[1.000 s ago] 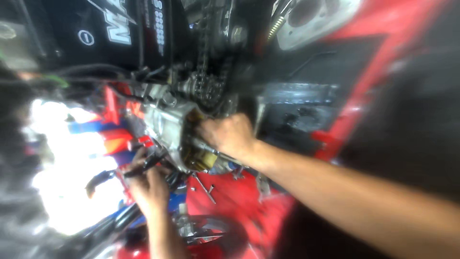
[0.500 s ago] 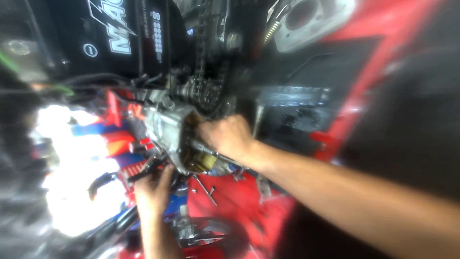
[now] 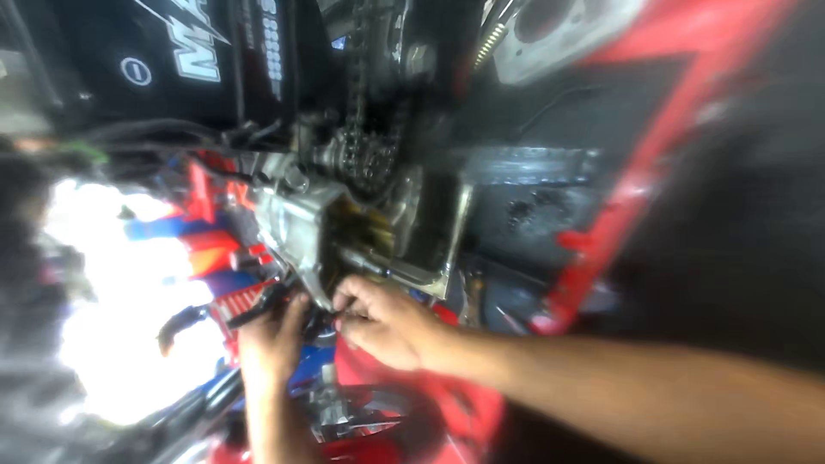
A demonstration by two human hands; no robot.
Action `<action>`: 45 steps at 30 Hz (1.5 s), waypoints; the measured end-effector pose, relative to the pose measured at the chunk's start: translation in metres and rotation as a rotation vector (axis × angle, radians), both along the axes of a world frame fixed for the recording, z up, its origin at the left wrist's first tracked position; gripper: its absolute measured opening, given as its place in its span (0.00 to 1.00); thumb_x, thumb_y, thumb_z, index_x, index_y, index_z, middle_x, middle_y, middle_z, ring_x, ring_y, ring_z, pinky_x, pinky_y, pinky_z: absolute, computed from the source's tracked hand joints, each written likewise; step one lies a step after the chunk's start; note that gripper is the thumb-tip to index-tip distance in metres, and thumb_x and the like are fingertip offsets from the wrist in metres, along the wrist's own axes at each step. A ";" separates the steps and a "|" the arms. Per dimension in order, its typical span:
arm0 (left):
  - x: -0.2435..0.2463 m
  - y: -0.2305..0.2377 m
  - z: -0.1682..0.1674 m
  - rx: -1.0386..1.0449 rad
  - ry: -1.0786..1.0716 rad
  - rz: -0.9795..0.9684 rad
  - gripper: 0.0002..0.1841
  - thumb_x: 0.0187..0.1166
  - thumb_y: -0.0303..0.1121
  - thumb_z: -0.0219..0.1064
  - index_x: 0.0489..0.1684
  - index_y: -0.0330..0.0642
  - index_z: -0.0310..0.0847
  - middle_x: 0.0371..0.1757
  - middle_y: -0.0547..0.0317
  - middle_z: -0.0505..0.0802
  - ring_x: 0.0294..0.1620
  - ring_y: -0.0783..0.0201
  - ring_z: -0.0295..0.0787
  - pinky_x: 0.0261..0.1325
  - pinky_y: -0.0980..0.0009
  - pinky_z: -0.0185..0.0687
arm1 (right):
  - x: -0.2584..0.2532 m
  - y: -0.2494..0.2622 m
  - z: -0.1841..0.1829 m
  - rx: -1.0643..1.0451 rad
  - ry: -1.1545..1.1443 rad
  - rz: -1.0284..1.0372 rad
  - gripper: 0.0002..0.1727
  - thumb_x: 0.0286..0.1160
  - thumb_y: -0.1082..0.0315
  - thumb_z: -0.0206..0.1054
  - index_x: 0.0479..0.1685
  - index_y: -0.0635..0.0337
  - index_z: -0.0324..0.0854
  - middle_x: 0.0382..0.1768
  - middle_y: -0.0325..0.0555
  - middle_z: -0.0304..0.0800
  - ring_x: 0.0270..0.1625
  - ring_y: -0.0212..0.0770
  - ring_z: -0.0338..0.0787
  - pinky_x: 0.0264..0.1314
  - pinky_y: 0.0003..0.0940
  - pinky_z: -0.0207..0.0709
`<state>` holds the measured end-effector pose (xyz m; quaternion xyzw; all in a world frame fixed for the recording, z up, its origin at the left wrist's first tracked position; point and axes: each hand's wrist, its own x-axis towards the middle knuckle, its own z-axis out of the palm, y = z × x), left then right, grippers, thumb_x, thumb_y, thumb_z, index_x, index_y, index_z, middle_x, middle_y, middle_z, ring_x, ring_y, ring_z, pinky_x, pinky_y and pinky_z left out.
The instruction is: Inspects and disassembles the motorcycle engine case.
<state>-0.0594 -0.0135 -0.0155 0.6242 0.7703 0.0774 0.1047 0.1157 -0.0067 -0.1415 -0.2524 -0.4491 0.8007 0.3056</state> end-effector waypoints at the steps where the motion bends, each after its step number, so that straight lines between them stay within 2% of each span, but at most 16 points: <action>1: 0.000 0.001 0.001 0.002 0.003 -0.003 0.10 0.77 0.40 0.75 0.50 0.51 0.93 0.34 0.64 0.97 0.28 0.66 0.93 0.34 0.65 0.94 | -0.002 0.003 0.002 -0.035 0.011 -0.008 0.14 0.79 0.58 0.66 0.61 0.40 0.79 0.26 0.32 0.88 0.29 0.32 0.89 0.36 0.38 0.86; 3: 0.000 0.001 0.001 -0.001 -0.002 0.000 0.10 0.76 0.39 0.76 0.51 0.50 0.93 0.35 0.65 0.97 0.29 0.66 0.94 0.35 0.65 0.95 | -0.003 0.006 0.005 -0.100 0.028 0.007 0.22 0.78 0.59 0.67 0.71 0.38 0.74 0.28 0.33 0.90 0.29 0.32 0.89 0.35 0.37 0.87; 5: 0.001 -0.001 0.001 -0.003 -0.015 -0.003 0.10 0.76 0.38 0.76 0.50 0.50 0.93 0.35 0.64 0.98 0.28 0.66 0.94 0.34 0.65 0.94 | -0.005 0.005 0.010 -0.214 0.100 0.086 0.32 0.78 0.60 0.69 0.83 0.40 0.66 0.30 0.39 0.91 0.24 0.34 0.87 0.27 0.34 0.83; 7: 0.000 0.001 0.001 -0.006 -0.008 -0.005 0.11 0.75 0.39 0.76 0.51 0.50 0.93 0.36 0.65 0.98 0.29 0.66 0.94 0.35 0.65 0.95 | -0.008 0.005 0.012 -0.234 0.115 0.125 0.41 0.77 0.60 0.70 0.91 0.38 0.54 0.32 0.39 0.91 0.26 0.35 0.88 0.30 0.35 0.85; 12: -0.003 0.001 -0.002 0.025 -0.062 -0.037 0.11 0.74 0.37 0.77 0.50 0.48 0.92 0.39 0.63 0.98 0.32 0.65 0.95 0.38 0.65 0.96 | -0.011 0.003 0.015 -0.325 0.300 0.181 0.48 0.74 0.64 0.72 0.93 0.36 0.46 0.37 0.42 0.93 0.18 0.35 0.83 0.20 0.31 0.79; 14: -0.003 0.001 -0.002 0.021 -0.096 -0.052 0.11 0.74 0.35 0.78 0.51 0.47 0.91 0.40 0.61 0.98 0.33 0.64 0.95 0.39 0.64 0.96 | -0.014 0.004 0.013 -0.377 0.472 0.215 0.46 0.75 0.67 0.70 0.92 0.36 0.46 0.40 0.44 0.93 0.18 0.35 0.82 0.19 0.29 0.78; 18: -0.004 0.002 -0.001 0.014 -0.106 -0.050 0.11 0.75 0.36 0.77 0.52 0.47 0.91 0.38 0.61 0.97 0.32 0.64 0.95 0.38 0.64 0.96 | -0.016 0.012 0.008 -0.515 0.586 0.213 0.37 0.79 0.71 0.64 0.87 0.39 0.56 0.37 0.51 0.94 0.16 0.36 0.80 0.16 0.27 0.72; 23: -0.006 0.003 -0.003 0.042 -0.045 -0.066 0.11 0.77 0.40 0.75 0.51 0.50 0.91 0.35 0.65 0.97 0.28 0.66 0.93 0.33 0.66 0.94 | -0.007 0.020 0.021 -0.291 0.141 0.268 0.36 0.82 0.63 0.66 0.88 0.35 0.55 0.35 0.44 0.93 0.18 0.38 0.86 0.20 0.33 0.83; 25: -0.006 0.003 -0.002 0.042 -0.065 -0.062 0.11 0.76 0.38 0.76 0.52 0.49 0.91 0.36 0.64 0.97 0.29 0.66 0.93 0.34 0.65 0.94 | -0.009 0.019 0.019 -0.246 0.116 0.276 0.39 0.80 0.65 0.68 0.89 0.35 0.54 0.36 0.45 0.93 0.19 0.38 0.88 0.21 0.34 0.85; 28: -0.007 0.003 -0.003 0.035 -0.058 -0.042 0.10 0.76 0.37 0.76 0.52 0.49 0.92 0.36 0.63 0.97 0.29 0.65 0.94 0.34 0.64 0.95 | -0.010 0.019 0.010 -0.245 0.285 0.272 0.38 0.79 0.70 0.70 0.87 0.37 0.58 0.39 0.47 0.95 0.21 0.41 0.90 0.21 0.35 0.86; 31: -0.007 0.003 -0.004 0.043 -0.051 -0.042 0.10 0.76 0.38 0.76 0.51 0.50 0.92 0.36 0.64 0.97 0.29 0.66 0.93 0.34 0.64 0.95 | -0.012 0.023 0.001 -0.374 0.529 0.328 0.39 0.77 0.75 0.63 0.88 0.37 0.58 0.38 0.52 0.94 0.18 0.40 0.86 0.17 0.31 0.80; 34: -0.007 0.002 -0.002 0.056 -0.067 -0.067 0.10 0.77 0.39 0.76 0.51 0.51 0.92 0.37 0.64 0.97 0.30 0.66 0.94 0.36 0.65 0.95 | -0.011 0.033 -0.004 -0.494 0.666 0.431 0.33 0.79 0.72 0.59 0.85 0.37 0.60 0.35 0.53 0.91 0.18 0.38 0.85 0.16 0.29 0.79; 37: -0.006 0.004 0.003 0.030 -0.226 -0.104 0.12 0.75 0.36 0.78 0.52 0.45 0.92 0.42 0.57 0.98 0.37 0.61 0.96 0.43 0.62 0.97 | -0.010 0.043 -0.004 -0.562 0.711 0.511 0.27 0.82 0.69 0.59 0.80 0.39 0.63 0.31 0.51 0.90 0.16 0.37 0.85 0.14 0.29 0.80; 39: 0.000 0.007 0.001 0.068 -0.221 -0.091 0.10 0.73 0.36 0.79 0.48 0.46 0.93 0.40 0.59 0.98 0.35 0.63 0.95 0.42 0.64 0.96 | -0.010 0.043 -0.006 -0.580 0.706 0.537 0.26 0.81 0.69 0.58 0.78 0.39 0.66 0.30 0.50 0.89 0.16 0.36 0.85 0.15 0.28 0.80; 43: 0.004 0.009 0.001 0.138 -0.109 -0.071 0.08 0.74 0.39 0.78 0.42 0.47 0.93 0.32 0.62 0.96 0.26 0.66 0.92 0.33 0.65 0.93 | -0.012 0.038 -0.009 -0.477 0.681 0.499 0.30 0.82 0.70 0.57 0.84 0.39 0.62 0.36 0.53 0.92 0.20 0.39 0.88 0.19 0.31 0.84; 45: 0.004 0.004 0.001 0.177 -0.081 -0.061 0.08 0.77 0.39 0.75 0.42 0.45 0.91 0.29 0.63 0.94 0.24 0.67 0.90 0.30 0.66 0.91 | -0.008 0.031 -0.009 -0.327 0.594 0.438 0.37 0.83 0.72 0.59 0.90 0.37 0.53 0.44 0.54 0.94 0.24 0.44 0.91 0.24 0.36 0.86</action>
